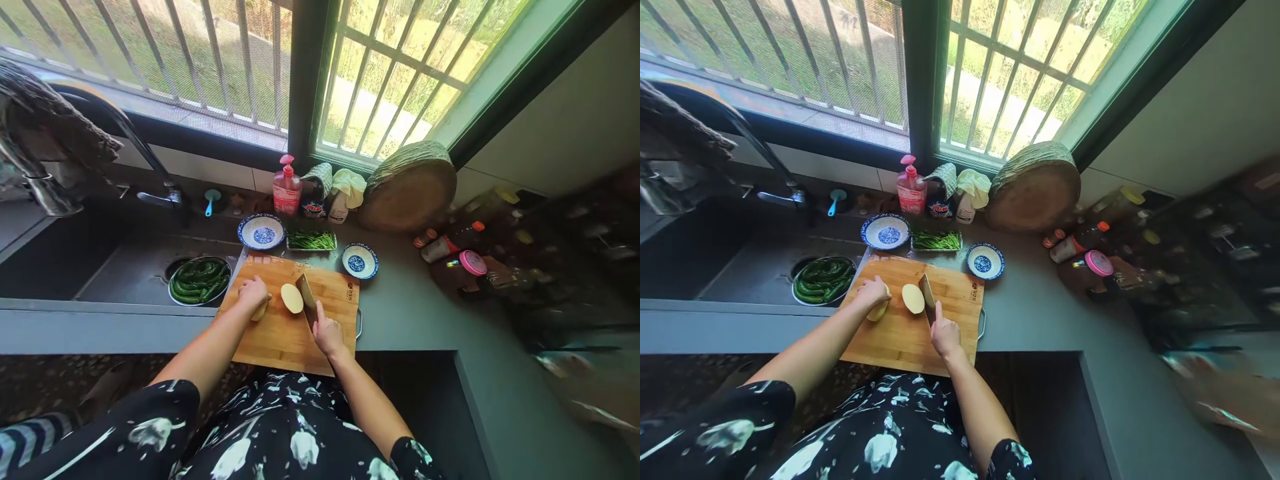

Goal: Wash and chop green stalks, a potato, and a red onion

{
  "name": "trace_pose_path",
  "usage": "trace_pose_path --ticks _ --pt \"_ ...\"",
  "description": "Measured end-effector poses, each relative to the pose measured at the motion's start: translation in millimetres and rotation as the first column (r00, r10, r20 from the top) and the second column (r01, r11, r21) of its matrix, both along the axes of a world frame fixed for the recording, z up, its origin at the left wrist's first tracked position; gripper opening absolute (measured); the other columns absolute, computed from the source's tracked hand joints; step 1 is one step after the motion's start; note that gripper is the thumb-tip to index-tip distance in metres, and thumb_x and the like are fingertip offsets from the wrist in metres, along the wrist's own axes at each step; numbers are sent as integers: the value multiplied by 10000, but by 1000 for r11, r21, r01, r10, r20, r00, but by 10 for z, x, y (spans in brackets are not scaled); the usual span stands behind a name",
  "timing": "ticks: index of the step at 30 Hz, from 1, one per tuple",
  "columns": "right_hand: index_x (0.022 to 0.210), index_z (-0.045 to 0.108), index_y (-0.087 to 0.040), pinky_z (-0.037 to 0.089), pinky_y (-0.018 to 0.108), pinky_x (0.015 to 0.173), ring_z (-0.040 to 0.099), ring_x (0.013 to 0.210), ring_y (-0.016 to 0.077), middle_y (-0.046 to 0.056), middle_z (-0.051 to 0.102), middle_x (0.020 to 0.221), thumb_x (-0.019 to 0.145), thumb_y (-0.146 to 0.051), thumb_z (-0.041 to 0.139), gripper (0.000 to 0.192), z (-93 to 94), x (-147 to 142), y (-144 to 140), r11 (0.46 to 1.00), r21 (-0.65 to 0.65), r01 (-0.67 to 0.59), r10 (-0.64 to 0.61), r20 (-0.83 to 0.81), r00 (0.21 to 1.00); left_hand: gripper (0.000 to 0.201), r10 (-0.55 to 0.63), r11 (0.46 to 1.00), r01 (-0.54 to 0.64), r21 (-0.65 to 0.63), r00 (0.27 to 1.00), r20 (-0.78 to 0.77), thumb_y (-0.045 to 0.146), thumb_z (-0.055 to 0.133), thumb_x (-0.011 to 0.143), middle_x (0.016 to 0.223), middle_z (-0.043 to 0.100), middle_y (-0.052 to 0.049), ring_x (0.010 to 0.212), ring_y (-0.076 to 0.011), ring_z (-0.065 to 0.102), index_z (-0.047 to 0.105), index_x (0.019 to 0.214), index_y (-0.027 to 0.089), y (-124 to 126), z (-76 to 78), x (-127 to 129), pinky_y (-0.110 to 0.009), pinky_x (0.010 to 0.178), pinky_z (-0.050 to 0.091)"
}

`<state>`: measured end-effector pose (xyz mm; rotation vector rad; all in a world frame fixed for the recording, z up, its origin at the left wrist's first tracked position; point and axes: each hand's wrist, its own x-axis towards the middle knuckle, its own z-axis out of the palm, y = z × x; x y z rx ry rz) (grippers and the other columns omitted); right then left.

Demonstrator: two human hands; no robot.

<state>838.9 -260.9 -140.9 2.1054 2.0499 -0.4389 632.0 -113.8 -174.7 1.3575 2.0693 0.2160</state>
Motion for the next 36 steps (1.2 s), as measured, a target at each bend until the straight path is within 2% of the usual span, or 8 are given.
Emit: trace_pose_path --ticks 3,7,11,15,20,24,28,36 --pt "1416 298 -125 496 313 669 678 768 237 132 699 852 892 -231 416 548 -14 -1 -14 999 1 49 -49 -24 998 752 -184 975 197 99 974 -128 403 647 687 1287 433 -275 1245 -439 337 390 1333 117 -120 82 158 -596 961 294" --pt "1350 394 -131 482 303 674 675 782 237 127 700 866 889 -247 426 476 -21 27 -30 994 16 108 -107 -78 991 771 -595 794 600 97 800 -77 329 696 679 1361 406 -194 1264 -343 366 355 1360 207 -227 166 511 -430 1005 323" --pt "1322 423 -164 468 278 685 674 806 220 103 706 873 893 -245 428 437 -36 81 -46 989 23 148 -143 -136 980 892 -596 803 592 -69 802 -50 203 812 482 1228 492 -266 1111 -393 504 428 1278 77 -182 159 720 -430 888 407" --pt "1302 449 -192 455 252 683 674 823 203 83 712 903 895 -252 433 412 -72 120 -99 981 24 191 -183 -180 967 539 -634 770 630 -100 773 -10 157 799 476 1083 603 -144 922 -274 609 618 981 107 -119 131 635 -314 796 458" --pt "1315 449 -170 452 250 699 669 850 201 99 706 926 901 -255 422 424 -15 208 -156 960 28 279 -270 -174 947 181 -615 783 622 24 778 -125 192 623 726 987 610 -130 1004 -290 558 631 904 161 -120 256 536 -364 824 467" --pt "1319 439 -174 451 255 708 666 857 205 101 701 928 894 -265 423 435 97 274 -138 958 25 285 -275 -189 943 274 -600 739 647 186 758 -254 144 358 869 1098 536 -185 1118 -304 447 603 990 135 -335 332 638 -409 807 475" --pt "1299 441 -189 445 270 704 668 830 211 94 700 898 898 -252 410 408 131 239 -123 973 17 229 -224 -153 963 292 -642 581 765 277 640 -421 114 366 858 1093 555 -163 1077 -290 470 617 1008 132 -750 100 738 -394 790 488" --pt "1060 506 -148 443 296 667 659 790 220 109 678 894 900 -224 401 206 80 156 -160 984 -2 178 -177 -84 981 526 -645 504 766 400 641 -415 201 582 751 1282 497 -198 1236 -338 401 481 1255 87 -964 -503 604 -472 992 388"
